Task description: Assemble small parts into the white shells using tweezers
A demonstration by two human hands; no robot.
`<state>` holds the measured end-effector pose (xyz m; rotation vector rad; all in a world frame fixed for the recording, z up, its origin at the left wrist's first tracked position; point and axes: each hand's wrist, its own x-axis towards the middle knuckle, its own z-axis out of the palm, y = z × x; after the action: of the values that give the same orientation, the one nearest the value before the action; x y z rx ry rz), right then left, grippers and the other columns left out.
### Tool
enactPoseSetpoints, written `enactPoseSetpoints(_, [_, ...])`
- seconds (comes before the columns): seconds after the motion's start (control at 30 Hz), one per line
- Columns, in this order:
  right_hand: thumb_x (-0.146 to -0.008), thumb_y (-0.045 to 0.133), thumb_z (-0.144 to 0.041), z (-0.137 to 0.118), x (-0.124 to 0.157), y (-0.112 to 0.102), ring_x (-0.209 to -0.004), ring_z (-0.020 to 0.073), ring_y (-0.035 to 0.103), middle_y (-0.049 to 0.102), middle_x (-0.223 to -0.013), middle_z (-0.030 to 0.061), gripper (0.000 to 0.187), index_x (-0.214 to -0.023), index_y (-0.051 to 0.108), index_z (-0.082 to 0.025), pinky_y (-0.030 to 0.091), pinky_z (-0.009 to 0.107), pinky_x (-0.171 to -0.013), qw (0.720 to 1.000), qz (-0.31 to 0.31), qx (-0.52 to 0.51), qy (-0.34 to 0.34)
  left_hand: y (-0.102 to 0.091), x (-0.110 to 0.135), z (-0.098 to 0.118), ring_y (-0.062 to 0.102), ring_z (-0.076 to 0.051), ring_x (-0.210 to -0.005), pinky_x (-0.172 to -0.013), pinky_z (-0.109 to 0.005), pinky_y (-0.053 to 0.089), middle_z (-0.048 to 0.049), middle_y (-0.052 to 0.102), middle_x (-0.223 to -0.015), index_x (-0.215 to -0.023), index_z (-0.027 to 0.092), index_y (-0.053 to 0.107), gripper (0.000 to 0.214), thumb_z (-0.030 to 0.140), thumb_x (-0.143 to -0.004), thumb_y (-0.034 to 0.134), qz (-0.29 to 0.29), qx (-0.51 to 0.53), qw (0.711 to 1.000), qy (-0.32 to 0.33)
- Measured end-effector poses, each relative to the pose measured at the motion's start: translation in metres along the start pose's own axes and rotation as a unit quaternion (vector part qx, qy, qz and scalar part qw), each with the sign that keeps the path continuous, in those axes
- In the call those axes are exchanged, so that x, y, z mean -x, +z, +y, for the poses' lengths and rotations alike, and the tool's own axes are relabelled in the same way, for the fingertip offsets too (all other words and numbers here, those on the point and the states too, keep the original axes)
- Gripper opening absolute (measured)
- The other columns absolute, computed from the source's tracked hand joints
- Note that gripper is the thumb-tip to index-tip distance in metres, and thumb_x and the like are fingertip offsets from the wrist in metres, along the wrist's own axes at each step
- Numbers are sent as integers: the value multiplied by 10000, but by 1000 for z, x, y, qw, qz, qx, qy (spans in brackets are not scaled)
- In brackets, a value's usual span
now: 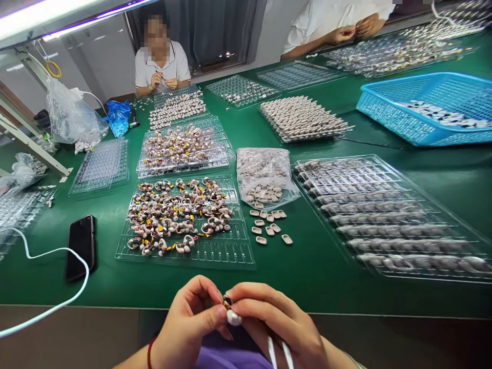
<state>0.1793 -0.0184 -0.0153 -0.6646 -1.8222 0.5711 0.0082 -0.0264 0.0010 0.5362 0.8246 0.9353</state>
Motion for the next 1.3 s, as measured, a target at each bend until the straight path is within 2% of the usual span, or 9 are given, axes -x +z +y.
enactPoseSetpoints(0.17, [-938, 531, -94, 0, 1, 0, -838, 157, 697, 662, -952, 102, 123, -1012, 623, -128, 591, 203, -749, 1000, 3, 3, 3, 1, -1, 1, 590, -71, -609, -585, -177, 503, 6, 636, -767, -766, 149, 605, 301, 252, -661, 867, -12, 36, 999, -26])
enactPoseSetpoints(0.3, [-909, 550, -78, 2, 3, 0, -827, 168, 693, 664, -949, 100, 150, -1028, 614, -141, 598, 234, -737, 1000, 0, 4, 8, -1, -2, 0, 607, -82, -651, -631, -191, 494, 0, 661, -796, -768, 153, 596, 291, 208, -664, 862, -18, 34, 999, -12])
enactPoseSetpoints(0.53, [-855, 526, -21, 4, 5, 2, -826, 173, 675, 650, -928, 101, 227, -1033, 588, -147, 588, 241, -702, 1000, -16, -6, 12, -7, -3, -1, 593, -92, -724, -698, -197, 464, -1, 671, -810, -826, 165, 616, 274, 185, -685, 850, -4, -35, 999, 23])
enactPoseSetpoints(0.67, [-857, 518, -10, 5, 8, 2, -851, 176, 664, 638, -954, 110, 267, -1079, 565, -149, 587, 253, -721, 999, -33, -21, 19, -8, -4, -4, 576, -92, -712, -685, -193, 445, 8, 652, -778, -836, 168, 609, 306, 195, -666, 863, -2, -35, 999, 12])
enactPoseSetpoints(0.8, [-837, 513, 10, 5, 8, 1, -863, 179, 655, 631, -958, 114, 286, -1076, 559, -140, 583, 257, -729, 998, -45, -25, 22, -8, -6, -1, 574, -89, -715, -692, -193, 443, 13, 646, -780, -855, 172, 599, 331, 199, -662, 866, -12, -48, 999, 3])
enactPoseSetpoints(1.03, [-825, 495, 24, 3, 5, 3, -873, 169, 659, 635, -968, 100, 320, -1074, 556, -167, 576, 242, -744, 996, -48, -58, 39, -9, -7, 13, 569, -89, -709, -672, -178, 430, 23, 631, -751, -941, 189, 598, 355, 237, -693, 847, -54, -150, 987, 24])
enactPoseSetpoints(1.17, [-817, 515, 19, 2, 5, 4, -833, 159, 660, 651, -960, 67, 368, -1102, 505, -213, 563, 218, -690, 990, -35, -110, 84, -10, -6, 14, 572, -99, -685, -658, -191, 438, 17, 639, -742, -944, 200, 616, 321, 254, -711, 829, -57, -172, 983, 35])
enactPoseSetpoints(1.23, [-830, 525, -13, 3, 6, 3, -702, 128, 628, 646, -948, 40, 346, -1090, 489, -238, 529, 190, -583, 984, -38, -114, 131, -10, -7, 13, 591, -115, -706, -674, -207, 453, -1, 658, -769, -939, 197, 648, 268, 256, -732, 808, -57, -198, 977, 46])
enactPoseSetpoints(1.3, [-857, 546, -78, 5, 6, 0, -574, 101, 539, 617, -907, 14, 275, -1064, 482, -247, 472, 177, -487, 975, -51, -97, 192, -10, -8, 14, 597, -125, -720, -678, -211, 457, -19, 662, -788, -902, 183, 700, 189, 253, -749, 787, -45, -233, 969, 68])
